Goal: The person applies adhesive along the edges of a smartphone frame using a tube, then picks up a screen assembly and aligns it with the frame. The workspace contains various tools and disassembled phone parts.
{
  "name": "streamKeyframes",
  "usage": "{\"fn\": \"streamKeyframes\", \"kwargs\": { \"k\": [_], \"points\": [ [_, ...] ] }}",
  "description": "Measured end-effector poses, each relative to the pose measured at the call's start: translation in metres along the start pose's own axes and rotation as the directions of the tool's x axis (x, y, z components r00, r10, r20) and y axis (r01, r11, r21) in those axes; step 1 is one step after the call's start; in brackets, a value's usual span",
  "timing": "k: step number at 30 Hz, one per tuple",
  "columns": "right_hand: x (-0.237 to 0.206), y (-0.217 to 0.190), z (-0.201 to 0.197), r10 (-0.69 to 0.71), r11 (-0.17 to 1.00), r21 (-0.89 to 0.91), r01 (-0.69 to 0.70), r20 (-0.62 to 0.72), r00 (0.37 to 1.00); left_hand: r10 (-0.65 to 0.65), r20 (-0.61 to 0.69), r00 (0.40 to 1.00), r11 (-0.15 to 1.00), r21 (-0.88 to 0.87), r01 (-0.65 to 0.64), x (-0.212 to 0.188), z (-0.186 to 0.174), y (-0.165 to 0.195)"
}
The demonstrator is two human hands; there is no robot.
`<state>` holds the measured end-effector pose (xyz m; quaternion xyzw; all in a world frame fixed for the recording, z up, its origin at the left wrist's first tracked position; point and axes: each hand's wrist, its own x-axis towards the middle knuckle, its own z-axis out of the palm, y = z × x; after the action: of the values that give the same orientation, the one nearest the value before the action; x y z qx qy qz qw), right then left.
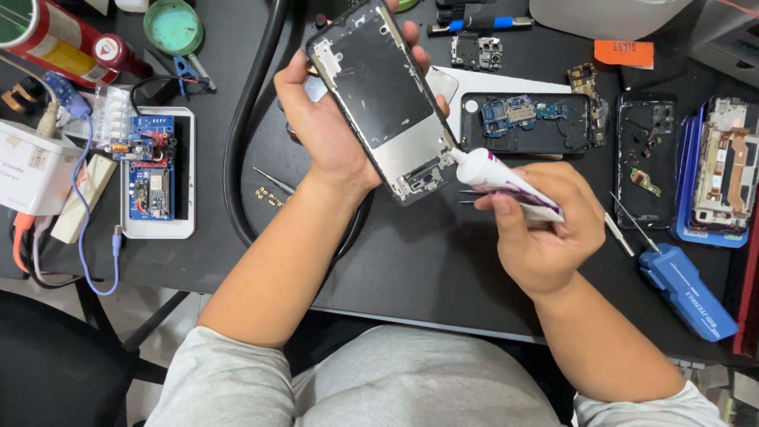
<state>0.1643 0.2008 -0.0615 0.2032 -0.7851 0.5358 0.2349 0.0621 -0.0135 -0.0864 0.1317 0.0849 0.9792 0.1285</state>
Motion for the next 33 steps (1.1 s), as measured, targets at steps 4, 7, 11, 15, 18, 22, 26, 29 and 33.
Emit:
{"fn": "streamKeyframes", "kwargs": {
  "k": [4,7,11,15,18,22,26,29,33],
  "points": [
    [-0.004,0.006,0.004,0.163,0.933,0.324,-0.157,0.009,0.987,-0.004,-0.030,1.000,0.999,-0.054,0.003,-0.002,0.004,-0.001],
    [-0.002,0.010,0.004,0.237,0.853,0.473,-0.219,0.022,0.971,-0.012,0.013,1.000,0.995,-0.104,0.013,-0.002,0.007,-0.002],
    [0.001,0.012,0.003,0.215,0.779,0.596,-0.197,0.042,0.976,-0.034,0.095,0.995,0.994,-0.096,0.043,-0.003,0.007,-0.004],
    [0.001,0.011,0.003,0.242,0.794,0.564,-0.229,0.054,0.969,-0.036,0.085,0.996,0.998,-0.057,0.041,-0.003,0.005,-0.006],
    [0.000,0.009,0.002,0.277,0.792,0.545,-0.274,0.078,0.958,-0.070,0.051,0.996,0.990,-0.119,0.076,-0.003,0.007,-0.007],
    [-0.001,0.005,0.002,0.151,0.895,0.406,-0.186,0.116,0.982,-0.091,0.059,0.994,0.987,-0.129,0.098,-0.005,0.014,-0.010],
    [0.001,0.000,0.002,0.080,0.971,0.215,-0.106,0.129,0.988,-0.147,-0.152,0.977,0.977,-0.178,0.119,-0.006,0.017,-0.014],
    [0.005,-0.002,0.003,-0.024,0.998,0.057,0.017,0.127,0.992,-0.103,0.019,0.995,0.987,-0.121,0.104,-0.008,0.015,-0.018],
    [0.010,-0.005,0.005,-0.107,0.994,0.042,0.102,0.143,0.984,-0.080,0.056,0.995,0.991,-0.100,0.085,-0.008,0.009,-0.022]
  ]
}}
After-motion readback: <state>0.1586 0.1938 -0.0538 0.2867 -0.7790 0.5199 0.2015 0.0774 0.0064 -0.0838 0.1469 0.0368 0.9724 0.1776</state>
